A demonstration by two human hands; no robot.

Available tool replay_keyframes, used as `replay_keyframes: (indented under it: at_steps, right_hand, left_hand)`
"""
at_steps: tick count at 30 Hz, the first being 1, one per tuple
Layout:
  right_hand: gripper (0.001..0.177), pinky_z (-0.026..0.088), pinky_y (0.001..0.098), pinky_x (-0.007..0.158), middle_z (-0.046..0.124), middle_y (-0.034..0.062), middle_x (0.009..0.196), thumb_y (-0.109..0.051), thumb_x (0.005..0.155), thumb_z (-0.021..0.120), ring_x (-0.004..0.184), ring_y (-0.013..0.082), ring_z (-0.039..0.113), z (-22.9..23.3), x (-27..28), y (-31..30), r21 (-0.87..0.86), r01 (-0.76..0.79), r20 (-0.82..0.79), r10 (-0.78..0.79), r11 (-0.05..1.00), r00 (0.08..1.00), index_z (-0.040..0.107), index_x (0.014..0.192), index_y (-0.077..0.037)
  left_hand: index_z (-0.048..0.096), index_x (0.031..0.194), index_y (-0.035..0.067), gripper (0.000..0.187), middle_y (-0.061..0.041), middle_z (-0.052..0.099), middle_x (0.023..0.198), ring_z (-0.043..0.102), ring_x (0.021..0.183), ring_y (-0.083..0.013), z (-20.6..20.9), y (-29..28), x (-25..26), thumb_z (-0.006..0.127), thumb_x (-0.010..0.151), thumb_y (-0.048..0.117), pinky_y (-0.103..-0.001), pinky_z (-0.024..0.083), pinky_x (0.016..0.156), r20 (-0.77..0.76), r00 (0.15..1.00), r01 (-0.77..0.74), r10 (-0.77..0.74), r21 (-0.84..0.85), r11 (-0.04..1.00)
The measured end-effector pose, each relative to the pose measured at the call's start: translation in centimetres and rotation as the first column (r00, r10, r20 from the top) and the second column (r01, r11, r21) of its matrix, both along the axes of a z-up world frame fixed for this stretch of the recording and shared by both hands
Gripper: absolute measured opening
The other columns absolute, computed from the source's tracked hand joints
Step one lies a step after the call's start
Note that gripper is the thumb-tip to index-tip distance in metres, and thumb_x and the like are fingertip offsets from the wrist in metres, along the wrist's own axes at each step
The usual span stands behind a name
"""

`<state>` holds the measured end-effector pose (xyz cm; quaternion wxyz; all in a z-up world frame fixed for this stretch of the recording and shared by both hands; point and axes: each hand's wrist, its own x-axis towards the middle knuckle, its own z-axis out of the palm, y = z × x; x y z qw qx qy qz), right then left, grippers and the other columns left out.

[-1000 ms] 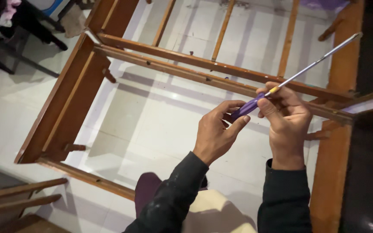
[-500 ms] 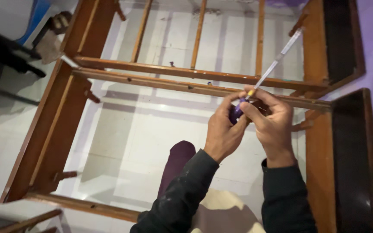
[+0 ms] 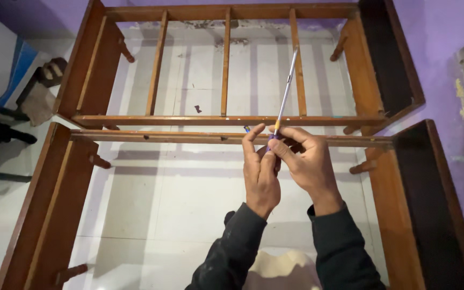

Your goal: The person uses a screwdriver to remove wooden slats from a wooden bed frame. They unscrew fasteners, lift each slat off the frame, and place the removed pieces against a nearby wall.

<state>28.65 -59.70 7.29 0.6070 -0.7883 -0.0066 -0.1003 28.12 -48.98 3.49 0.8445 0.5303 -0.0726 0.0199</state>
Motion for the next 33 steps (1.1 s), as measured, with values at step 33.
replay_keyframes:
  at_steps: [33]
  right_hand:
    - [0.028,0.053,0.0215,0.063,0.070,0.0033,0.082,-0.016,0.094,0.076,0.073,0.0061,0.062,-0.3,11.6,-7.0,0.097,0.230,-0.013,-0.230,0.968,0.973,0.077,0.113,0.003]
  left_hand:
    - [0.039,0.146,0.001,0.048,-0.002,0.057,0.075,0.045,0.065,-0.0078,0.8,-6.6,13.9,0.046,0.099,0.008,-0.025,0.041,0.058,-0.024,0.984,0.177,-0.175,0.121,0.977]
